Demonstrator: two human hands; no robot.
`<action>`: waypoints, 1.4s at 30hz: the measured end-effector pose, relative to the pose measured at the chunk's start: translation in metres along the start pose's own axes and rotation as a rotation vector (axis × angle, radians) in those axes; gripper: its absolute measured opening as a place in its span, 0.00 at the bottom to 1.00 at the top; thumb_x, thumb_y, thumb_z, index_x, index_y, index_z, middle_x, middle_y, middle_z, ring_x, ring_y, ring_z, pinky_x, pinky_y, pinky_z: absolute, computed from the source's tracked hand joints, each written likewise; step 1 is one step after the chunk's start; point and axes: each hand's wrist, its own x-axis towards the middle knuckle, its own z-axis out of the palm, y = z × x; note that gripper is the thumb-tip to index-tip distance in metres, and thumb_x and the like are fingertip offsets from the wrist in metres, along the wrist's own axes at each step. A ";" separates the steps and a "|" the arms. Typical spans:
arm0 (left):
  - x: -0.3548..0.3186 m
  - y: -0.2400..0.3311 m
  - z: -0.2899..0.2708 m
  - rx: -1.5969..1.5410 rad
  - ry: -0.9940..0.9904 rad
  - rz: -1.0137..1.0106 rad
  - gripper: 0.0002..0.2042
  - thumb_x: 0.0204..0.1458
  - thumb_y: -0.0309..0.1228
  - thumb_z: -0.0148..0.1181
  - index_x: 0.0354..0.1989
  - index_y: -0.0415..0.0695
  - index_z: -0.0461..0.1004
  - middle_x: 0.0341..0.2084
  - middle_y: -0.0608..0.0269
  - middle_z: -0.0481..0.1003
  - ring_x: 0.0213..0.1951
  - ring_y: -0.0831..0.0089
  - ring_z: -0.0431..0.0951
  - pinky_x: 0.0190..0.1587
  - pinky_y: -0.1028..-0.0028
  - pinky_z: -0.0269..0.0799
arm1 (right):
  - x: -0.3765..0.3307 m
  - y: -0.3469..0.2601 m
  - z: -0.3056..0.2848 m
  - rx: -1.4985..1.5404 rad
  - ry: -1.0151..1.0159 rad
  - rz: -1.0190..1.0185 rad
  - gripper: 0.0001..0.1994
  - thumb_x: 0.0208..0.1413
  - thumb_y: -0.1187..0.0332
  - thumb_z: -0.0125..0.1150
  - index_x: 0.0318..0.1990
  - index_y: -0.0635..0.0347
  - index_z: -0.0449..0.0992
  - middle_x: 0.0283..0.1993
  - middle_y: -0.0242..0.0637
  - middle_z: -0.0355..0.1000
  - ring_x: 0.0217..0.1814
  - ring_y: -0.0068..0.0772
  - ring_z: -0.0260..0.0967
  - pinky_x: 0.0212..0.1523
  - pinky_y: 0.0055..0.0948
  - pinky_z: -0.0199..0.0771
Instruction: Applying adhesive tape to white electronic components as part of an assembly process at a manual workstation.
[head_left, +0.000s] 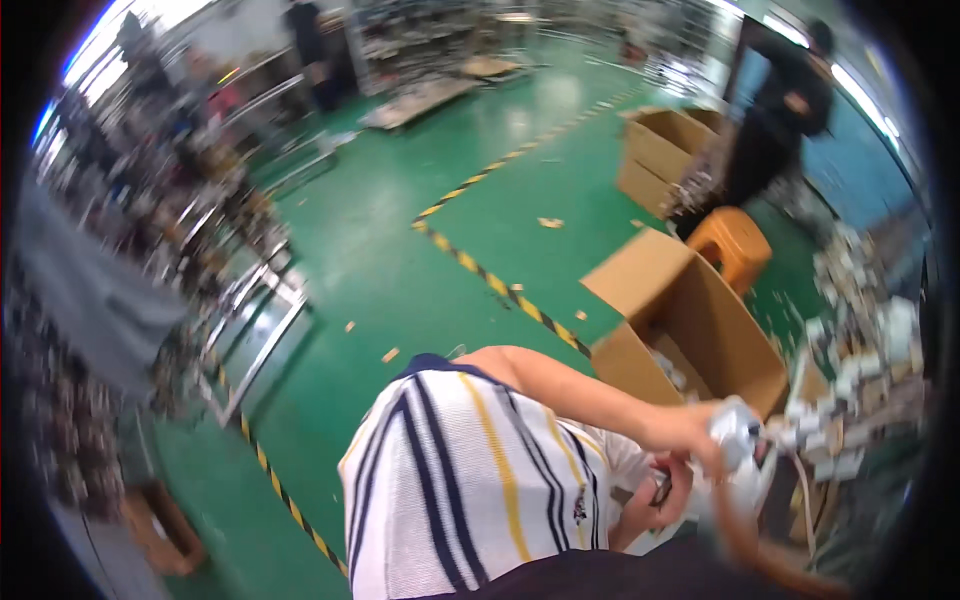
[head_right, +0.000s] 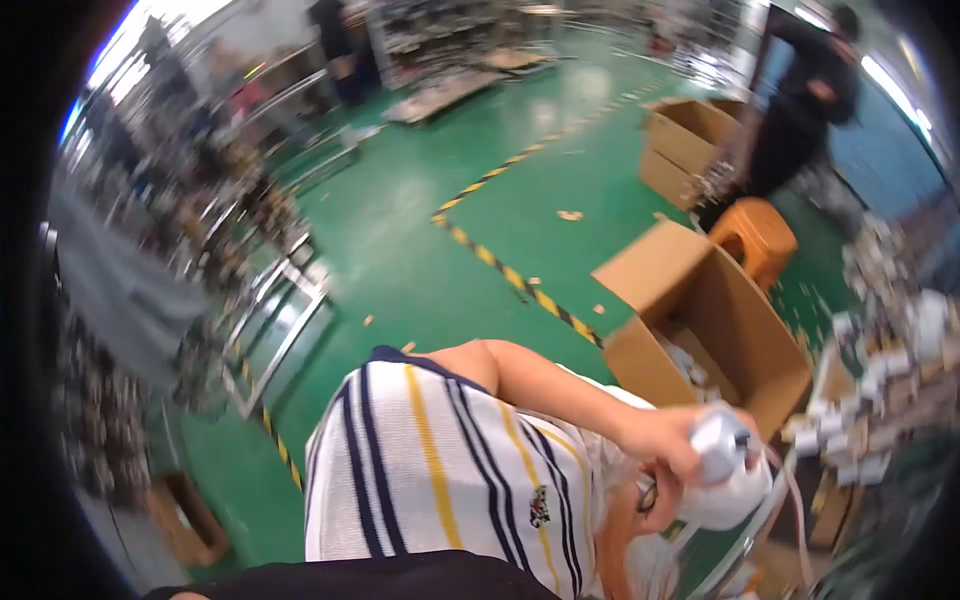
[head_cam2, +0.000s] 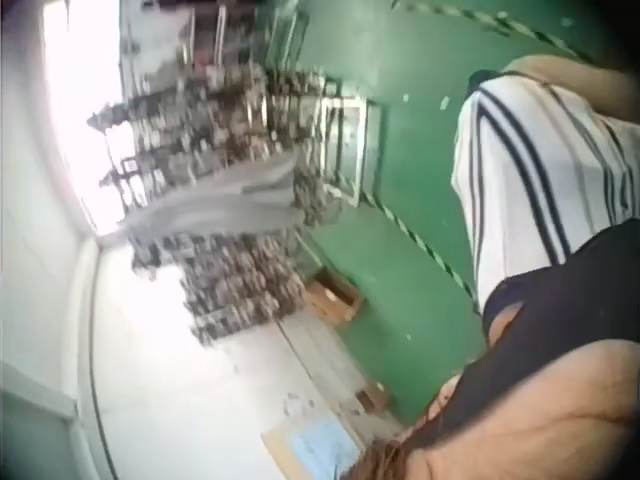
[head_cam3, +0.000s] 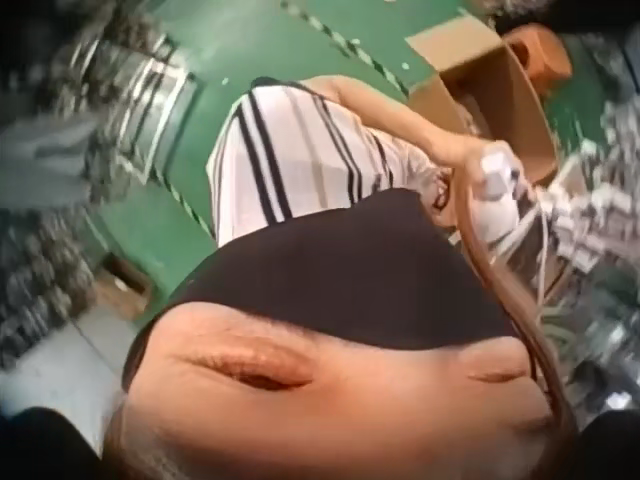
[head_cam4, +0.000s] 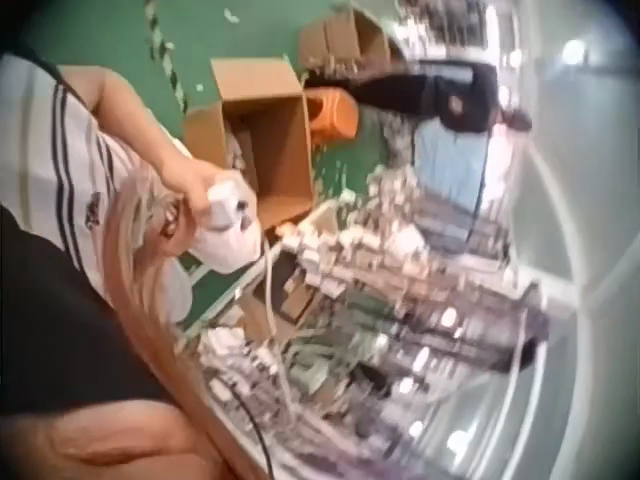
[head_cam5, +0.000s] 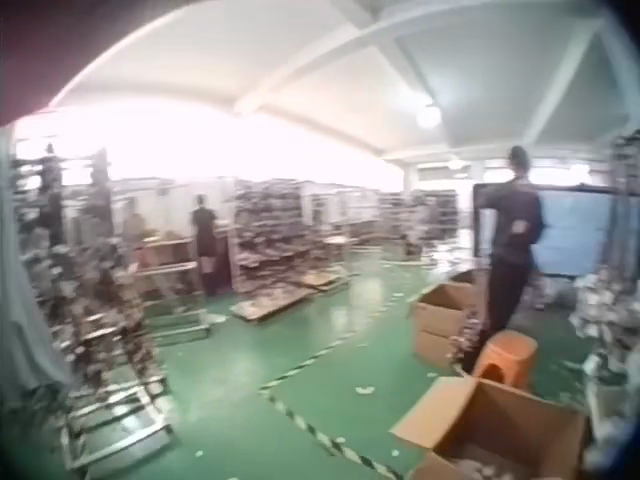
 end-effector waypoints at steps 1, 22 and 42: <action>0.008 -0.019 -0.011 -0.016 0.007 -0.027 0.26 0.34 0.25 0.59 0.48 0.42 0.65 0.36 0.67 0.70 0.37 0.78 0.69 0.41 0.79 0.65 | -0.004 0.002 -0.007 -0.001 0.001 -0.020 0.15 0.46 0.68 0.49 0.40 0.70 0.71 0.35 0.42 0.67 0.34 0.32 0.65 0.33 0.27 0.66; 0.037 -0.039 0.020 0.762 -0.562 -0.163 0.22 0.37 0.22 0.58 0.46 0.42 0.68 0.33 0.62 0.72 0.35 0.73 0.72 0.40 0.76 0.68 | -0.010 -0.096 -0.078 0.033 0.495 0.452 0.30 0.41 0.64 0.73 0.51 0.67 0.66 0.46 0.34 0.69 0.44 0.25 0.68 0.44 0.24 0.69; 0.111 -0.111 -0.006 0.303 -0.875 -0.325 0.24 0.34 0.25 0.61 0.45 0.41 0.67 0.34 0.56 0.73 0.38 0.64 0.75 0.42 0.71 0.69 | 0.065 -0.120 -0.112 -0.641 -0.029 0.659 0.26 0.37 0.70 0.70 0.48 0.64 0.71 0.50 0.37 0.66 0.51 0.33 0.64 0.54 0.31 0.64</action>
